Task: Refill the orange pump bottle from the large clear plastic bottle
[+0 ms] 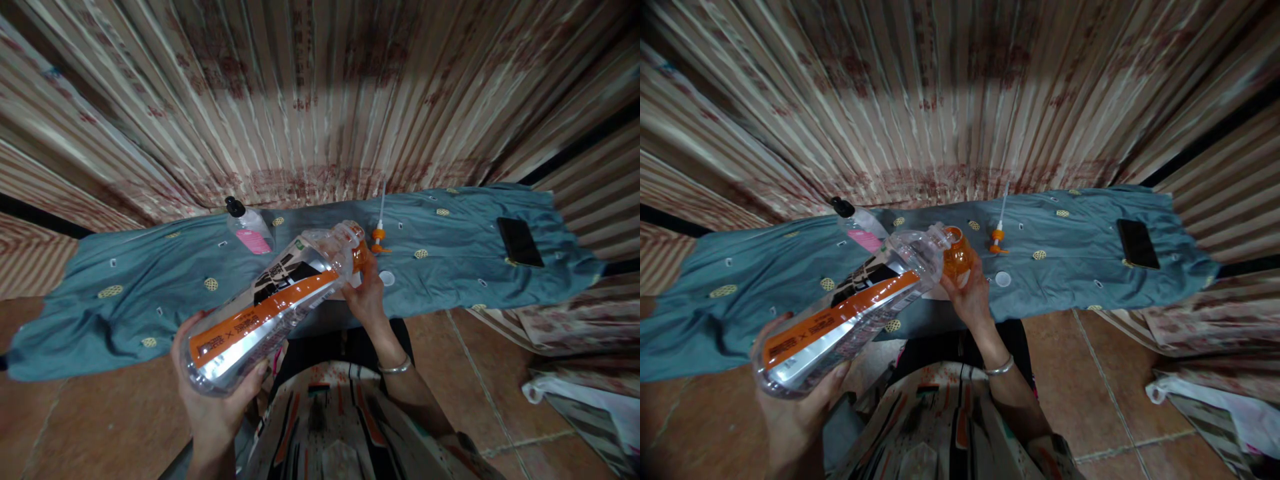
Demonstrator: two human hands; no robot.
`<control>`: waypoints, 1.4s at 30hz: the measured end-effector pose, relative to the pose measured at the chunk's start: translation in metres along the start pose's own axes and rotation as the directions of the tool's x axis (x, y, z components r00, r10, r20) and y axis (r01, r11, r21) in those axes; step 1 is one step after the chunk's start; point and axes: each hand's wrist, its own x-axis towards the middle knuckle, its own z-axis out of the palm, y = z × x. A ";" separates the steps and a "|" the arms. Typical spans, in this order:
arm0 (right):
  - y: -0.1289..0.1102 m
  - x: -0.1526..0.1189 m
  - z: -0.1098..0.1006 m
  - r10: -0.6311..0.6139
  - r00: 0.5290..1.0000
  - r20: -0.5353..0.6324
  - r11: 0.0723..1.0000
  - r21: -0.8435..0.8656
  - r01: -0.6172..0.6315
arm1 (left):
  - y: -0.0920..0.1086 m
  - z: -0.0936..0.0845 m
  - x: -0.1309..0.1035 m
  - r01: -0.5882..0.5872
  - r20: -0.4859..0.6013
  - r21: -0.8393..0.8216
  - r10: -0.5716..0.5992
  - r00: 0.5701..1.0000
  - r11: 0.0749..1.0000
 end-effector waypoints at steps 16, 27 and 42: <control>-0.006 0.003 0.001 -0.016 1.000 -0.005 1.000 -0.022 0.016 | 0.001 0.005 0.001 -0.006 0.011 -0.003 0.006 1.000 1.000; -0.011 0.008 -0.002 -0.041 0.999 0.021 0.999 -0.003 0.042 | 0.001 0.008 0.004 -0.015 0.018 0.000 0.015 1.000 1.000; -0.013 0.015 -0.002 -0.040 0.999 0.030 0.999 -0.019 0.040 | -0.012 0.004 0.005 0.072 0.013 -0.007 -0.072 0.997 0.997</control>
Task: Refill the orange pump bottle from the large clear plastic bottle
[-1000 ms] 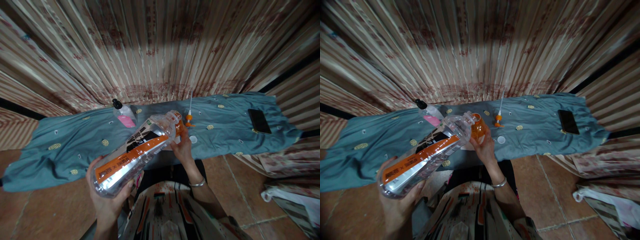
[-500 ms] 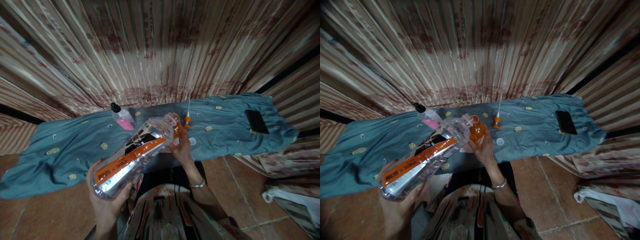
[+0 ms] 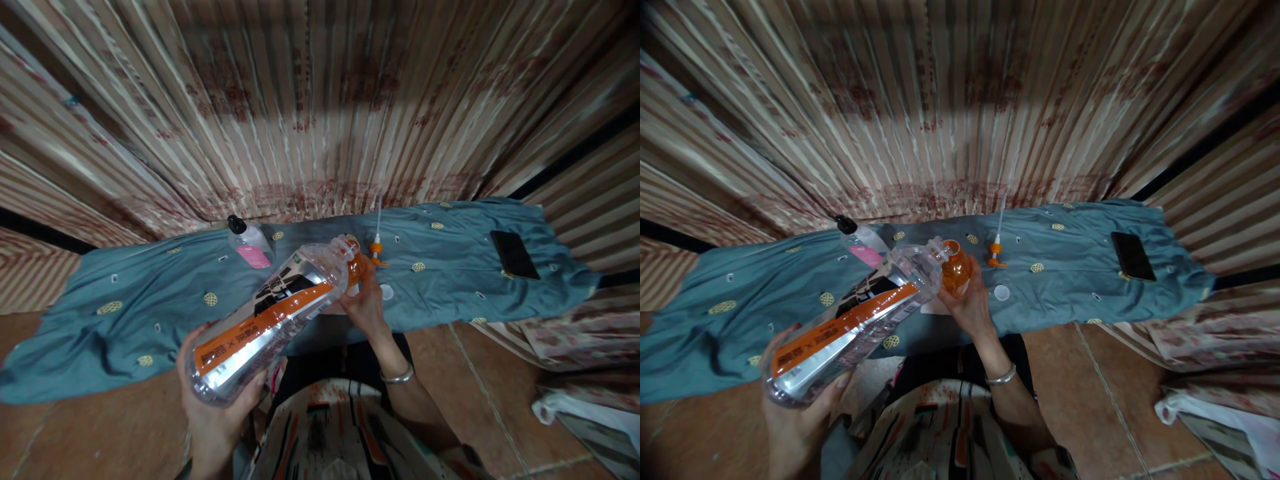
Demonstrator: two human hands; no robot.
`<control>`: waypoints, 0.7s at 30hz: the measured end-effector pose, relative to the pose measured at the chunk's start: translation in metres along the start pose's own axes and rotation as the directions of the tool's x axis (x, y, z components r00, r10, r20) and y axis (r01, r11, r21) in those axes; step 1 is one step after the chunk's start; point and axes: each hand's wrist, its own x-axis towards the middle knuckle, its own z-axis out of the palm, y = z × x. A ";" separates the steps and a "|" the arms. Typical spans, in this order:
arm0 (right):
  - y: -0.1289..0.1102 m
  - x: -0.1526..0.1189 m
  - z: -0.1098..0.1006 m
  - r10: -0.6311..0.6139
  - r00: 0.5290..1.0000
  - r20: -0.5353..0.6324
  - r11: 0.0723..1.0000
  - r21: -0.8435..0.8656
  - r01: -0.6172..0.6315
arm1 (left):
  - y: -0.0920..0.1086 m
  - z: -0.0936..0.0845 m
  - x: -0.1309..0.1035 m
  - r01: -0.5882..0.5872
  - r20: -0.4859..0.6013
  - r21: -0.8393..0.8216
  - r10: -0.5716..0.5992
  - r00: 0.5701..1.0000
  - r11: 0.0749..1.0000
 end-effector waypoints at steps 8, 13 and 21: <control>-0.003 0.003 -0.001 -0.006 1.000 0.030 0.999 0.046 0.005 | -0.007 -0.013 0.007 -0.025 0.108 0.048 0.020 0.994 0.999; -0.004 0.001 0.001 0.005 1.000 0.029 0.998 0.063 -0.007 | -0.012 -0.019 0.007 -0.050 0.108 0.086 0.041 0.993 0.995; -0.004 -0.002 0.003 0.006 1.000 0.009 0.995 0.102 -0.007 | -0.018 -0.021 0.004 -0.011 0.102 0.060 0.005 0.995 0.998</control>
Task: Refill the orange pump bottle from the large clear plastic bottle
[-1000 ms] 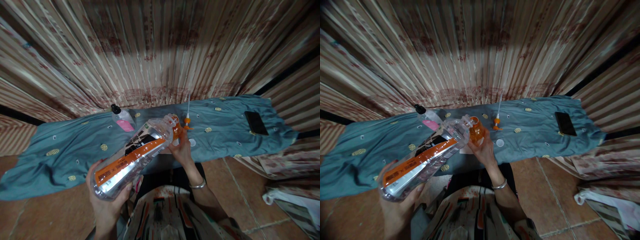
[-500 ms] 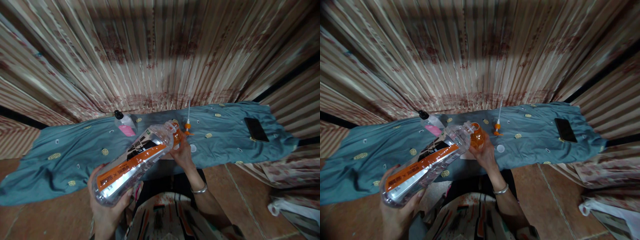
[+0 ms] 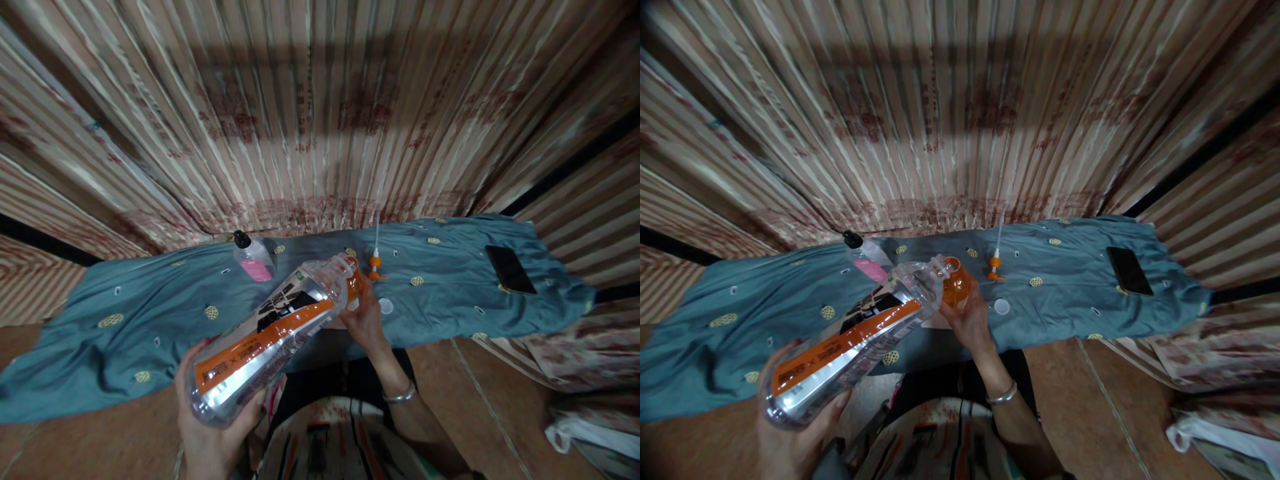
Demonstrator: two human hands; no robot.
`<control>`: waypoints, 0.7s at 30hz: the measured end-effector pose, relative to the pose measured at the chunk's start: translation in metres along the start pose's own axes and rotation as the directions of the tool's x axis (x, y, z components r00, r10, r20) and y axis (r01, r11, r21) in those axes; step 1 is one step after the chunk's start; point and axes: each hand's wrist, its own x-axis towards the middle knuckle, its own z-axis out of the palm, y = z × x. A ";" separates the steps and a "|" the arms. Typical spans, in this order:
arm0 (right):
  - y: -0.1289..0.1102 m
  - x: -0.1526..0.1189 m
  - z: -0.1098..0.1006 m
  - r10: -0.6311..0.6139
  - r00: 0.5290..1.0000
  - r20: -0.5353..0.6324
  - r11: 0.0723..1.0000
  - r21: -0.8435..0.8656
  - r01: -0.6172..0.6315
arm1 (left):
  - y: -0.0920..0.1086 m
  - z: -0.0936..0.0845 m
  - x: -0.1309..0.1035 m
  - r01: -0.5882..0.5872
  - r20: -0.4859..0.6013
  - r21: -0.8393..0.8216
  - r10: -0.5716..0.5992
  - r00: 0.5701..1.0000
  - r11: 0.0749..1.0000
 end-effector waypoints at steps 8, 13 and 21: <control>0.004 -0.003 0.002 0.034 0.999 -0.013 0.999 -0.035 -0.034 | 0.011 0.005 -0.003 -0.008 -0.018 -0.030 0.007 1.000 1.000; 0.005 -0.003 0.002 0.007 1.000 -0.011 1.000 -0.019 -0.007 | 0.012 0.005 -0.002 -0.020 0.001 -0.052 0.020 1.000 0.998; 0.009 -0.004 0.002 -0.009 1.000 -0.025 0.999 -0.049 0.008 | 0.022 0.008 -0.003 -0.008 0.000 -0.050 0.008 1.000 0.999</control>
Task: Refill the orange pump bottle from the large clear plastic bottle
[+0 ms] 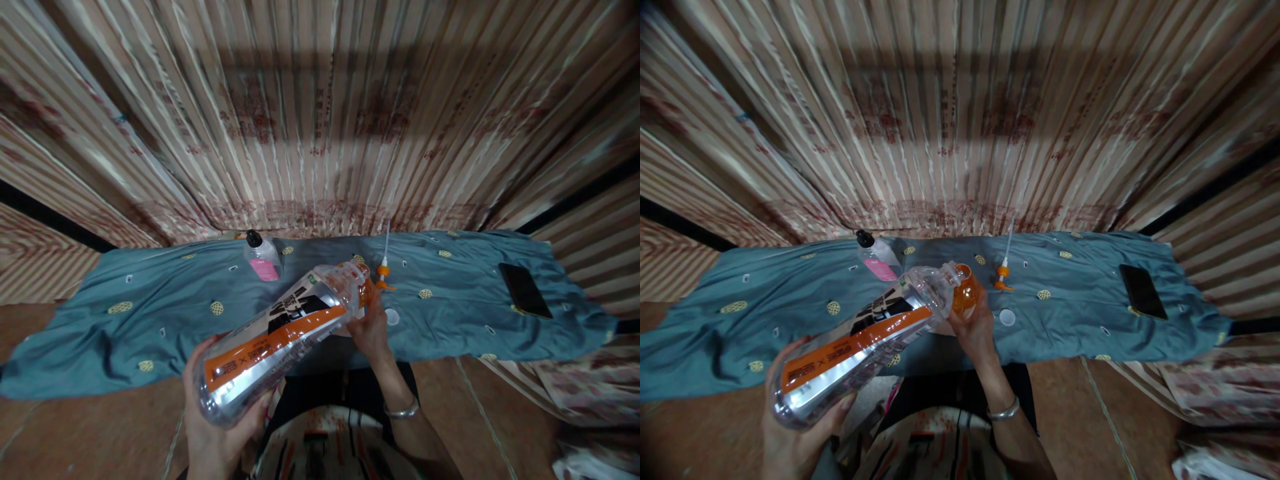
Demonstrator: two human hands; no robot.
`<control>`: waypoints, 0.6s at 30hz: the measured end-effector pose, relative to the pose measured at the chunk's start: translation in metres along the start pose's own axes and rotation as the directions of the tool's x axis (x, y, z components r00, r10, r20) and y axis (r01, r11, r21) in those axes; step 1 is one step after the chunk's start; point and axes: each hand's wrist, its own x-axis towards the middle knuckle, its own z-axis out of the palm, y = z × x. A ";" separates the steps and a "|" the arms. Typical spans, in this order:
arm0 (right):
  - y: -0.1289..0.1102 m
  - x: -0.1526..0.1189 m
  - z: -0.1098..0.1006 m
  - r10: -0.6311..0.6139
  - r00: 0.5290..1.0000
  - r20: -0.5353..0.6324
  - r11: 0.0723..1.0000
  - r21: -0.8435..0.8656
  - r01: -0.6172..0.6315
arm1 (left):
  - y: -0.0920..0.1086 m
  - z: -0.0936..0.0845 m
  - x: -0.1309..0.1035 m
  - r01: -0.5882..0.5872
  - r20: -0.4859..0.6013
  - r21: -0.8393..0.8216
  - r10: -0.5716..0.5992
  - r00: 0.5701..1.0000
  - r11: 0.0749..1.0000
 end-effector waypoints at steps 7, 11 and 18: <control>-0.003 0.000 -0.002 0.001 1.000 0.022 1.000 0.005 -0.001 | -0.004 -0.002 0.001 -0.025 0.013 0.009 0.025 1.000 1.000; -0.002 0.000 -0.001 -0.018 1.000 0.008 1.000 0.013 0.018 | 0.002 0.004 -0.003 -0.005 -0.003 0.004 0.005 1.000 1.000; -0.003 0.001 -0.002 0.001 1.000 0.011 1.000 0.018 -0.001 | 0.030 0.022 -0.014 0.067 -0.125 -0.043 -0.072 0.990 0.997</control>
